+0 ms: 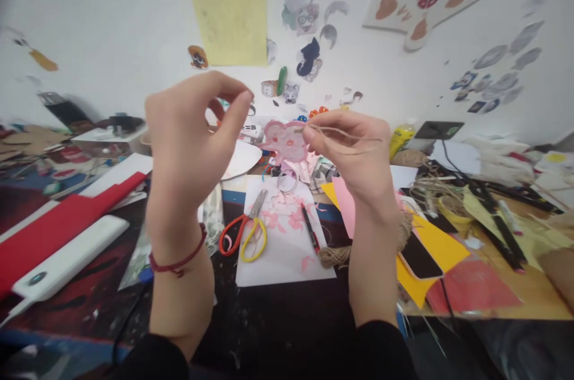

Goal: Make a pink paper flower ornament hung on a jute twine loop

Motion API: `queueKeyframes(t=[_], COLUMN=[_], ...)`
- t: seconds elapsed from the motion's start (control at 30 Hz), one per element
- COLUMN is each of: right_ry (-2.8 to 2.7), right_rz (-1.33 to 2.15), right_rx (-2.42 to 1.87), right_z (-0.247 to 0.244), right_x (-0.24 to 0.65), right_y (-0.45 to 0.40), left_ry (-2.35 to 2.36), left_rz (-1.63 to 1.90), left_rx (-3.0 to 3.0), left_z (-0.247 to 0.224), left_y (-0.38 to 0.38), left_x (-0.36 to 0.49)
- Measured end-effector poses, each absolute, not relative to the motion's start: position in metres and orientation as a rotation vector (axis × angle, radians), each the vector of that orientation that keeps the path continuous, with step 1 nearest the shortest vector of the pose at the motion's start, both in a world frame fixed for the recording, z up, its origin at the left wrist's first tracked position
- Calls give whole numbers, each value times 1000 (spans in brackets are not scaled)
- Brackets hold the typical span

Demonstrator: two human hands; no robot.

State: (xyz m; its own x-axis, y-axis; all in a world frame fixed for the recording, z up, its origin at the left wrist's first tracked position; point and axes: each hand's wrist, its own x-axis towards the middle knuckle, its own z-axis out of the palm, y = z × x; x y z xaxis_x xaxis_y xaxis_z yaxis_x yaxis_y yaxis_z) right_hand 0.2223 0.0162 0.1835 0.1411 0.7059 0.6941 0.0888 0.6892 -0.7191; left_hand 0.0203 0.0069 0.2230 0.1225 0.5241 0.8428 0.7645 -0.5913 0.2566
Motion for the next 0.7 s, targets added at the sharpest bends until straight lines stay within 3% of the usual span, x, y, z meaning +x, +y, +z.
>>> queueKeyframes(t=[0.13,0.27,0.43,0.7], right_ry=[-1388,-1369,-1134,-877], right_rz=[498,540,846,1151], right_rx=[-688,-637,-772,-898], right_z=[180,162,95,-8], right_x=[217,203,173,156], right_y=[18,26,38,65], left_ry=[-1672,-2160,-2305,-2440], left_rz=[-882,-369,-365,-644], left_rx=[-2125,-2173,-2218,-2322], left_z=[194,116,35,22], left_y=[-36,-54,-36,-16], left_x=[-9,-6,20,10])
